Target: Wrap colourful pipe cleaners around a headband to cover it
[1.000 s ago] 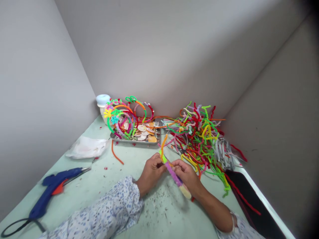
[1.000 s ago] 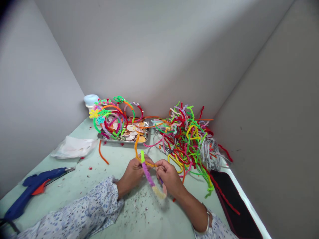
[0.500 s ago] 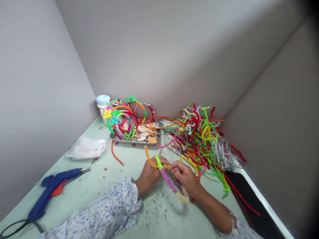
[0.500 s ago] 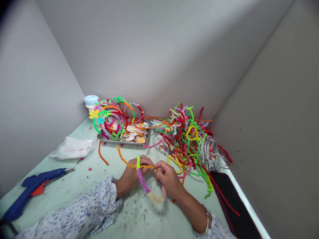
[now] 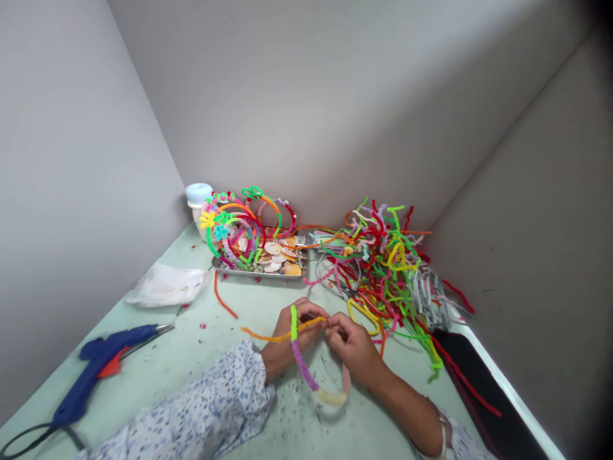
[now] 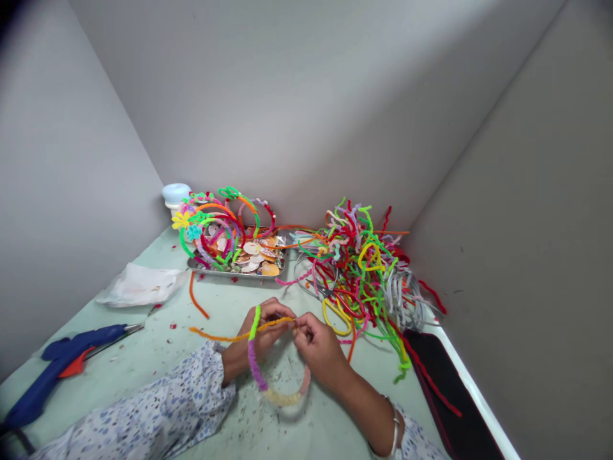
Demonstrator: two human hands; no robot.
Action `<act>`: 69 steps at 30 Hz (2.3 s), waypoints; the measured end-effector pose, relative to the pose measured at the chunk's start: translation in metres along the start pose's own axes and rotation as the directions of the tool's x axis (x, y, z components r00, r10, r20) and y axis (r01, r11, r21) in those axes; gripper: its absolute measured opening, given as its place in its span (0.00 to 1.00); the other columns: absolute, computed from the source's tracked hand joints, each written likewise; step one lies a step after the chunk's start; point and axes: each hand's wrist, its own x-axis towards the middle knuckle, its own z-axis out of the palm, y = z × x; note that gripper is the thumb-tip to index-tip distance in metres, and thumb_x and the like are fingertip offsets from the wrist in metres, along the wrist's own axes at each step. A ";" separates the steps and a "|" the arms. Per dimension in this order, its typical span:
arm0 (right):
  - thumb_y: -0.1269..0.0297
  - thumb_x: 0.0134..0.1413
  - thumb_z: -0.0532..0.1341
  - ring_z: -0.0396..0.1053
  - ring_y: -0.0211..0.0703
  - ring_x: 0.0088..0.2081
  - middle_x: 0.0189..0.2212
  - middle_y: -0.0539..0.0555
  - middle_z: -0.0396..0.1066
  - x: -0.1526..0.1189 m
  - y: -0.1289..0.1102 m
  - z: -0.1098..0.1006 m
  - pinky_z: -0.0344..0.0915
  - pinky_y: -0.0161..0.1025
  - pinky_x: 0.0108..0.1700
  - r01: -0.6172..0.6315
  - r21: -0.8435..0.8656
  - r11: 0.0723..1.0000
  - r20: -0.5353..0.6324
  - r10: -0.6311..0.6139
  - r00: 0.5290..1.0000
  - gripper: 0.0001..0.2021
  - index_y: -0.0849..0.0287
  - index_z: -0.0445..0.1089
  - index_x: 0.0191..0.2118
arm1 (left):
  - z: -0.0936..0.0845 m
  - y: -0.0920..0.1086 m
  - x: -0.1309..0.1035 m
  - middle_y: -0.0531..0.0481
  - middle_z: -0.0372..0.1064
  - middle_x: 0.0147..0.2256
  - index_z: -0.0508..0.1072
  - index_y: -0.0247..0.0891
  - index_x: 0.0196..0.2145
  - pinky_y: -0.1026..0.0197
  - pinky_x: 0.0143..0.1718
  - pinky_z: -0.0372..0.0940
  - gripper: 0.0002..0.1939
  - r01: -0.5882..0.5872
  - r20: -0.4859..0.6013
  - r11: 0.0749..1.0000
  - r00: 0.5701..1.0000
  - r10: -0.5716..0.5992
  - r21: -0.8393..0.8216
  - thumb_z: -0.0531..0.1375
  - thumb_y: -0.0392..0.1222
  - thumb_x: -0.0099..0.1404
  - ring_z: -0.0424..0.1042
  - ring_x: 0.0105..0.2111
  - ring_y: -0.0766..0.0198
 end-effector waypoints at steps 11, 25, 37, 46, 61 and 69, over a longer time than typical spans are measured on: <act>0.63 0.52 0.54 0.53 0.32 0.20 0.18 0.43 0.56 0.005 0.005 -0.003 0.51 0.30 0.22 -0.037 0.082 0.996 -0.038 0.040 0.998 0.07 0.59 0.65 0.34 | 0.006 -0.011 0.002 0.47 0.65 0.37 0.70 0.37 0.43 0.65 0.35 0.61 0.15 0.039 -0.048 0.997 0.998 -0.042 -0.063 0.60 0.44 0.57 0.66 0.35 0.65; 0.64 0.49 0.55 0.56 0.34 0.19 0.16 0.43 0.57 0.008 0.009 -0.002 0.54 0.30 0.22 -0.080 0.092 0.993 -0.165 0.094 0.982 0.06 0.58 0.64 0.33 | 0.004 -0.001 0.007 0.55 0.59 0.18 0.68 0.32 0.27 0.68 0.19 0.53 0.17 0.204 -0.212 0.938 0.940 -0.268 -0.280 0.56 0.51 0.59 0.57 0.18 0.72; 0.66 0.49 0.54 0.56 0.34 0.21 0.20 0.44 0.60 0.003 0.003 -0.002 0.53 0.30 0.23 -0.029 -0.060 0.998 -0.066 0.025 0.998 0.05 0.59 0.65 0.33 | -0.004 0.002 0.011 0.55 0.56 0.18 0.72 0.33 0.26 0.67 0.21 0.51 0.17 0.151 -0.292 0.988 0.945 -0.148 -0.012 0.55 0.51 0.59 0.56 0.20 0.70; 0.62 0.51 0.54 0.56 0.34 0.20 0.16 0.43 0.58 0.007 0.009 -0.005 0.54 0.30 0.23 -0.069 0.094 0.993 -0.091 0.078 0.993 0.07 0.59 0.63 0.35 | 0.002 -0.011 0.008 0.56 0.59 0.25 0.61 0.38 0.49 0.68 0.23 0.56 0.22 0.155 -0.094 0.942 0.977 -0.190 -0.297 0.58 0.46 0.57 0.59 0.22 0.71; 0.59 0.50 0.55 0.54 0.33 0.20 0.18 0.43 0.56 0.004 0.002 -0.003 0.52 0.30 0.23 -0.060 0.071 0.996 -0.036 0.063 0.997 0.10 0.60 0.65 0.34 | 0.010 -0.029 0.009 0.52 0.66 0.23 0.68 0.33 0.31 0.68 0.21 0.58 0.13 0.234 0.001 0.939 0.970 -0.242 -0.250 0.63 0.44 0.52 0.63 0.20 0.71; 0.61 0.51 0.55 0.56 0.34 0.20 0.19 0.45 0.60 -0.001 -0.001 0.003 0.53 0.30 0.23 -0.002 -0.018 1.000 -0.096 0.000 0.995 0.07 0.59 0.65 0.32 | 0.011 -0.026 0.006 0.53 0.66 0.21 0.67 0.34 0.29 0.68 0.21 0.56 0.11 0.240 -0.083 0.959 0.963 -0.255 -0.154 0.62 0.44 0.52 0.64 0.19 0.70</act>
